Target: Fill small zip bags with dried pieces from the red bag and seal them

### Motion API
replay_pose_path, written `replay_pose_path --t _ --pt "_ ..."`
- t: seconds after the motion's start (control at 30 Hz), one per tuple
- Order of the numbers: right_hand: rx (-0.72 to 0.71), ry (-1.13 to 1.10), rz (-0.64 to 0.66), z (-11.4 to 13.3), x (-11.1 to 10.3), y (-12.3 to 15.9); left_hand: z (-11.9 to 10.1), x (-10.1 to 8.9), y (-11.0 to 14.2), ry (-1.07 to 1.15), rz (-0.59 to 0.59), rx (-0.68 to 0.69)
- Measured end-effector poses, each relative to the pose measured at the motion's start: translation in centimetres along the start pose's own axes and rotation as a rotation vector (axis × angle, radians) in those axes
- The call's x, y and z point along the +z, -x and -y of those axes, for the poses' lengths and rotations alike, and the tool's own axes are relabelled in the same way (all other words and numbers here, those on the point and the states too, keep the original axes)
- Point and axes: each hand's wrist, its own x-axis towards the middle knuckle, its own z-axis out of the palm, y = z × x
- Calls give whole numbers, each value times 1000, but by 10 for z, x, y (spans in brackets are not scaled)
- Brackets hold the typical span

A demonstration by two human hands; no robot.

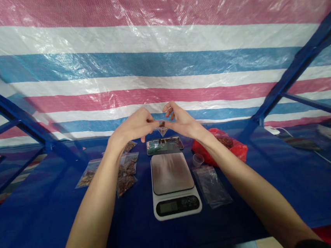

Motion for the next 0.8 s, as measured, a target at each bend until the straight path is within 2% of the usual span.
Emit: replay_pose_path --t 0.1,0.2,0.27,0.37,0.47,0.57,0.63,0.7,0.8 --pt "53 -297 47 2 -7 -1 -4 -8 7 41 -53 47" --pt "261 -688 175 9 -11 1 -9 -14 13 151 -143 119" --pt "414 -918 269 12 -5 2 -12 -16 15 222 -174 138" --pt "560 -1133 357 15 12 1 -17 -15 16 260 -152 116" --pt "627 -1239 228 17 22 2 -27 -14 22 273 -114 93" --pt "641 -1261 59 13 10 11 -44 -17 34 308 -152 114" --pt "637 -1239 -40 3 -11 23 -51 -18 44 312 -233 127" --pt "644 -1159 -179 -12 -39 40 -49 -17 53 265 -303 100" --pt "656 -856 -456 -40 -84 70 -23 -9 64 117 -332 -21"
